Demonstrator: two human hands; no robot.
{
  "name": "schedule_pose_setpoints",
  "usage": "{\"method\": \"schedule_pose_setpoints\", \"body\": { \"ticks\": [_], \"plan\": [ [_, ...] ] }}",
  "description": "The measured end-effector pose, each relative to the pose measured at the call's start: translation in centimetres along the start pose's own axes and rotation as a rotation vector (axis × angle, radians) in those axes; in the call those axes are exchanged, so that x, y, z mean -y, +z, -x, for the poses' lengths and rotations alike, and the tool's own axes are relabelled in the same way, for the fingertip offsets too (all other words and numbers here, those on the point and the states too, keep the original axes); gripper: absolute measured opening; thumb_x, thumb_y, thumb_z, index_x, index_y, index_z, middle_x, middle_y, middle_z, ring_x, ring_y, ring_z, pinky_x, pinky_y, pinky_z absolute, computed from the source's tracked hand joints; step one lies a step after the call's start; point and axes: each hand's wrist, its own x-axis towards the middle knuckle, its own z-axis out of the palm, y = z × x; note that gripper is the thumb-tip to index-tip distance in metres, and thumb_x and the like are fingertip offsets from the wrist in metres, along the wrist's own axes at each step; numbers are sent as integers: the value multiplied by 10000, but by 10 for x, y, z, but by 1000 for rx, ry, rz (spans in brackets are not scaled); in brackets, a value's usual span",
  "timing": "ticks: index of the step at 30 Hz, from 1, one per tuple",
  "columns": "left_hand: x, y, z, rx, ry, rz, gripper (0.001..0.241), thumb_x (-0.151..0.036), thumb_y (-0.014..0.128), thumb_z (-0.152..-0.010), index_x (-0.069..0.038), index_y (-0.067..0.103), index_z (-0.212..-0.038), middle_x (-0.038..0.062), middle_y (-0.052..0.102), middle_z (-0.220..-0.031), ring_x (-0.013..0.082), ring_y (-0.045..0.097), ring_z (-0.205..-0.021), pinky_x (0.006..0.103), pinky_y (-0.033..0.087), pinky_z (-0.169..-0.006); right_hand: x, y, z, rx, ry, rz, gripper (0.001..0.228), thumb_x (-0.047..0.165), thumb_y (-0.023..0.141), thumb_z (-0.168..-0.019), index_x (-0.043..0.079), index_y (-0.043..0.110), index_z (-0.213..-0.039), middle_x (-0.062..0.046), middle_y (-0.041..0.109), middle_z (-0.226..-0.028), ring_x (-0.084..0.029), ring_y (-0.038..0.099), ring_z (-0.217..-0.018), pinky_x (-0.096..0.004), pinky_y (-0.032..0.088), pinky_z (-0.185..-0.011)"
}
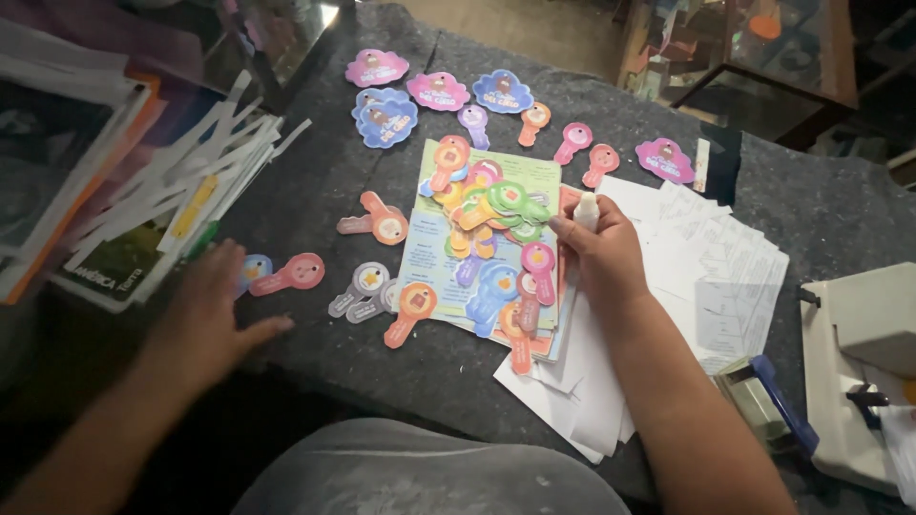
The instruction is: Apply glue to paper cutouts and stick them onto a sheet.
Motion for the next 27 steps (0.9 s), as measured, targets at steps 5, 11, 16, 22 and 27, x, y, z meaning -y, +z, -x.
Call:
{"method": "schedule_pose_setpoints", "body": {
  "ticks": [5, 11, 16, 22, 27],
  "plan": [
    [-44, 17, 8, -197, 66, -63, 1009, -506, 715, -794, 85, 326, -1512, 318, 397, -1517, 467, 363, -1429, 548, 285, -1183, -12, -2, -4, 15, -84, -32, 217, 74, 788, -837, 76, 608, -958, -49, 579, -661, -120, 537, -514, -241, 438, -471],
    [-45, 30, -32, -207, 232, 115, 702, -225, 730, -872, 19, 470, -1477, 245, 530, -1451, 399, 498, -1363, 482, 375, -1162, -27, -10, -14, 27, -161, -70, 262, 60, 834, -837, 12, 638, -1003, -105, 615, -649, -153, 609, -533, -243, 480, -506],
    [-19, 29, -63, -148, 310, -7, 714, -349, 771, -792, -155, 563, -1447, 114, 622, -1379, 307, 604, -1262, 427, 447, -1115, -24, -9, -13, 20, -148, -76, 266, 57, 846, -824, 17, 642, -991, -106, 613, -630, -160, 617, -519, -252, 476, -496],
    [-18, 14, -90, 195, -21, 2, 663, -445, 846, -703, -357, 654, -1331, -26, 639, -1246, 212, 607, -1228, 364, 492, -1045, -19, -7, -9, 29, -129, -50, 259, 56, 832, -832, 11, 642, -1002, -95, 611, -678, -150, 615, -569, -254, 506, -536],
    [-47, -29, -107, 446, -302, 160, 554, -302, 915, -723, -295, 704, -1235, 39, 748, -1078, 299, 695, -1046, 499, 502, -945, -24, -11, -13, 35, -133, -33, 263, 88, 835, -841, 32, 640, -1009, -106, 612, -654, -171, 618, -538, -264, 485, -490]
  ]
}}
